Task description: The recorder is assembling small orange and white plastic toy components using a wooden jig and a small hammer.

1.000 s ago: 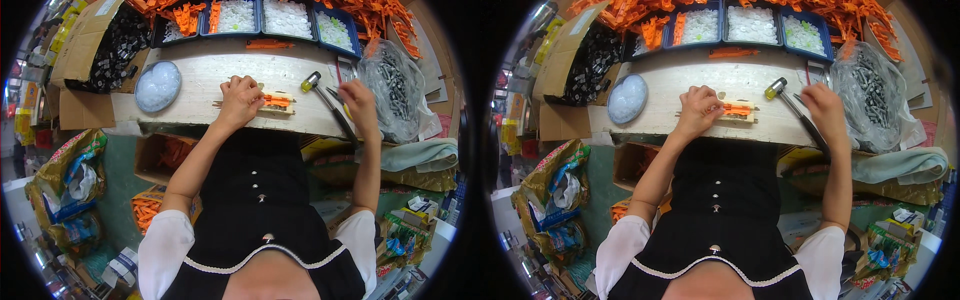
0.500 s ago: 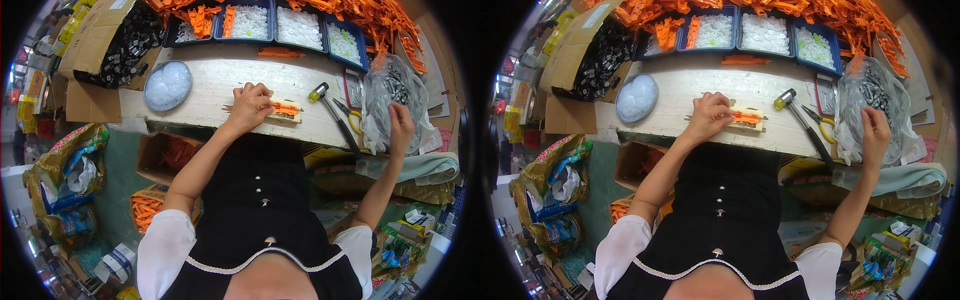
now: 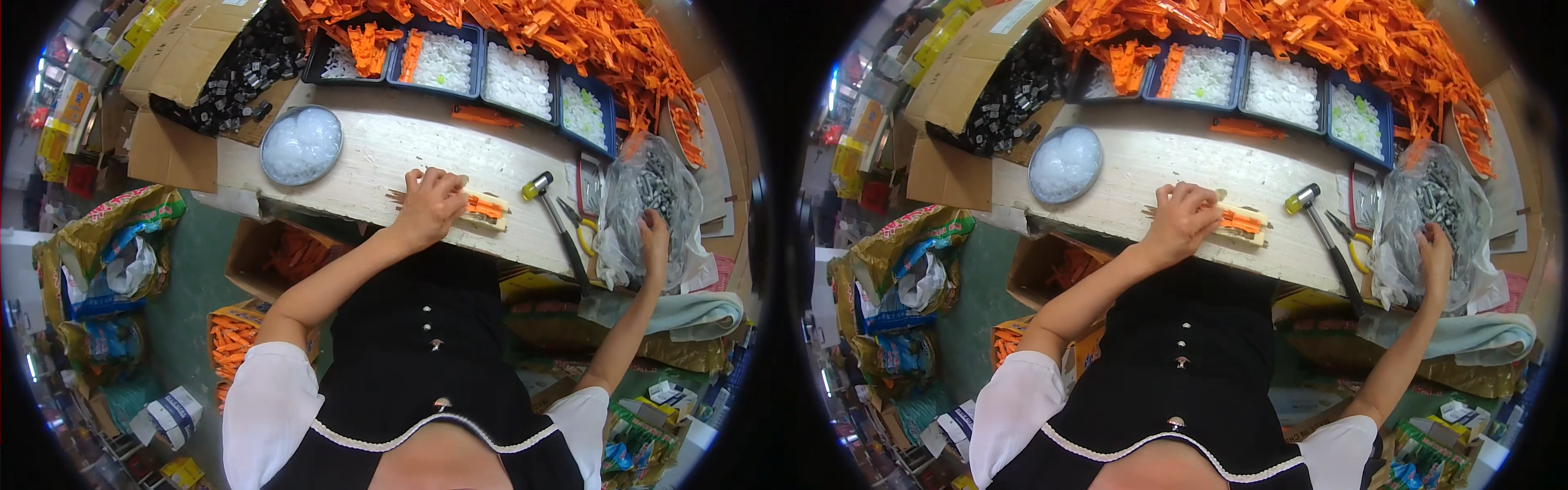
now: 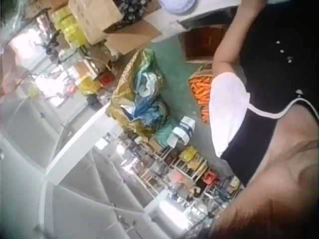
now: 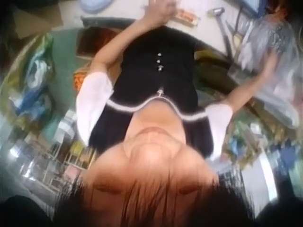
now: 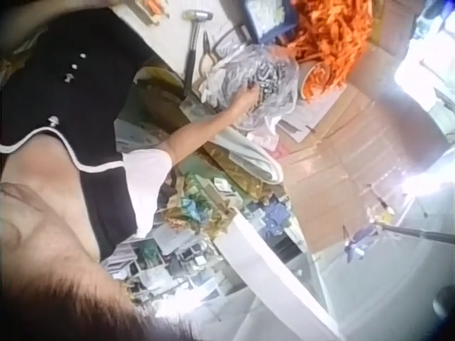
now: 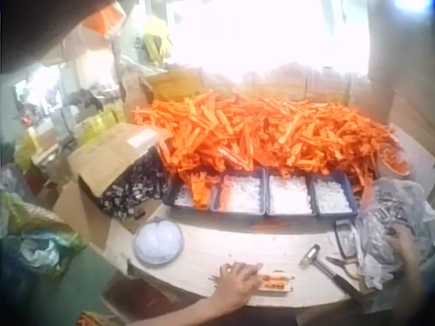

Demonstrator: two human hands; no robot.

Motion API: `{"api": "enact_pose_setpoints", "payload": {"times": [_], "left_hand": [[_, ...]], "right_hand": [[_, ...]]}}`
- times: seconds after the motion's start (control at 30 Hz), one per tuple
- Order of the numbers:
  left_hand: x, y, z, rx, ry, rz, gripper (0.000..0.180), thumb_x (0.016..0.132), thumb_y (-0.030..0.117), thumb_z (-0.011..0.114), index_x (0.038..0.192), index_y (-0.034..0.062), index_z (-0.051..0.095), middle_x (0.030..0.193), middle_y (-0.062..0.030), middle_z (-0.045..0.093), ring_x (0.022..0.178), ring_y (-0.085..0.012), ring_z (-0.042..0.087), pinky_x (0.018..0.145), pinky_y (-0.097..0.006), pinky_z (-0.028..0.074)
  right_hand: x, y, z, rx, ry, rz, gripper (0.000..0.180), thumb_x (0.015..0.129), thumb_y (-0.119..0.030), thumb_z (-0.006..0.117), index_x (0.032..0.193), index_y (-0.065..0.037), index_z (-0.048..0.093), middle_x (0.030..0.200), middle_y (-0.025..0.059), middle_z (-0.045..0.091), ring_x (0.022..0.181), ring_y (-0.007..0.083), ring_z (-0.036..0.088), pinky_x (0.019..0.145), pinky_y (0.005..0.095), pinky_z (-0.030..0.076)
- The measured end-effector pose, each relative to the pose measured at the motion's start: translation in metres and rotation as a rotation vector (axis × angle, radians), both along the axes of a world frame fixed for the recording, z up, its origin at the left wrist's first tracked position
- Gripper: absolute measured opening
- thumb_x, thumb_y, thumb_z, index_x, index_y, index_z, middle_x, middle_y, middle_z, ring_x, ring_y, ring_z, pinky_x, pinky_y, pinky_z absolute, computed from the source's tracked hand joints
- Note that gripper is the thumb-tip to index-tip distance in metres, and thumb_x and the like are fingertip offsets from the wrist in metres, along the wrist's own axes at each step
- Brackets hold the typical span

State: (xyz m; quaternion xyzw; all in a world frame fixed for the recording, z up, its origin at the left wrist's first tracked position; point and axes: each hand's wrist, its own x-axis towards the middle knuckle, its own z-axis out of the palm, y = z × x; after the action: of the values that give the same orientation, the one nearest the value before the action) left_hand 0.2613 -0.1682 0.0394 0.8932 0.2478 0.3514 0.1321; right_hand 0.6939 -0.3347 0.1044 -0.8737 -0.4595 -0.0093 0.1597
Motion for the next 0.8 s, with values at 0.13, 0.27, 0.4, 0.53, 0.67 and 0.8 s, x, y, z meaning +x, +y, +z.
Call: {"api": "enact_pose_setpoints", "payload": {"times": [0.13, 0.27, 0.4, 0.53, 0.67, 0.8], "left_hand": [[-0.012, 0.034, 0.006, -0.047, -0.078, 0.011, 0.016, 0.071, 0.016, 0.066, 0.086, 0.0121, 0.062, 0.095, -0.0024, 0.055, 0.093, -0.0206, 0.048, 0.080, -0.038, 0.029], [-0.054, 0.146, 0.028, 0.314, 0.044, 0.364, 0.006, 0.071, 0.017, 0.059, 0.069, 0.0125, 0.062, 0.073, -0.0057, 0.056, 0.072, -0.0242, 0.049, 0.062, -0.040, 0.036], [-0.067, 0.228, 0.068, -0.037, 0.373, 0.654, 0.016, 0.072, 0.010, 0.055, 0.083, 0.0046, 0.066, 0.092, -0.0142, 0.063, 0.085, -0.0321, 0.060, 0.073, -0.040, 0.048], [-0.060, 0.270, 0.057, -0.239, 0.811, 0.648, 0.023, 0.074, 0.007, 0.053, 0.095, 0.0032, 0.063, 0.103, -0.0178, 0.060, 0.096, -0.0334, 0.058, 0.079, -0.041, 0.047], [-0.053, 0.280, 0.047, -0.270, 0.922, 0.575, 0.028, 0.074, 0.006, 0.052, 0.101, 0.0035, 0.061, 0.107, -0.0177, 0.059, 0.100, -0.0329, 0.056, 0.082, -0.042, 0.046], [-0.057, 0.293, 0.038, -0.304, 0.887, 0.579, 0.028, 0.073, 0.006, 0.054, 0.100, 0.0031, 0.061, 0.110, -0.0174, 0.058, 0.103, -0.0327, 0.055, 0.084, -0.041, 0.045]], "right_hand": [[-0.009, 0.001, 0.010, -0.029, 0.082, -0.062, 0.035, 0.077, -0.018, 0.060, 0.108, -0.001, 0.055, 0.073, 0.0095, 0.058, 0.067, 0.0189, 0.055, 0.064, 0.0298, 0.044], [-0.012, 0.003, 0.013, -0.016, 0.214, -0.144, 0.038, 0.076, -0.020, 0.062, 0.108, -0.002, 0.055, 0.070, 0.0077, 0.057, 0.062, 0.0145, 0.053, 0.058, 0.0280, 0.042], [-0.018, 0.009, 0.013, -0.014, 0.197, -0.140, 0.038, 0.074, -0.020, 0.063, 0.107, -0.002, 0.055, 0.071, 0.0077, 0.058, 0.062, 0.0143, 0.053, 0.057, 0.0275, 0.042], [-0.016, 0.011, 0.008, -0.014, 0.123, -0.188, 0.037, 0.073, -0.019, 0.063, 0.104, -0.002, 0.056, 0.070, 0.0077, 0.058, 0.063, 0.0141, 0.053, 0.057, 0.0278, 0.042], [-0.006, 0.000, 0.005, 0.021, 0.263, -0.167, 0.028, 0.073, -0.015, 0.061, 0.096, 0.000, 0.058, 0.069, 0.0077, 0.058, 0.063, 0.0140, 0.053, 0.058, 0.0288, 0.042], [0.001, -0.013, 0.006, -0.046, 0.316, -0.060, 0.016, 0.074, -0.010, 0.058, 0.085, 0.002, 0.058, 0.066, 0.0028, 0.056, 0.060, 0.0103, 0.050, 0.056, 0.0254, 0.040]]}}
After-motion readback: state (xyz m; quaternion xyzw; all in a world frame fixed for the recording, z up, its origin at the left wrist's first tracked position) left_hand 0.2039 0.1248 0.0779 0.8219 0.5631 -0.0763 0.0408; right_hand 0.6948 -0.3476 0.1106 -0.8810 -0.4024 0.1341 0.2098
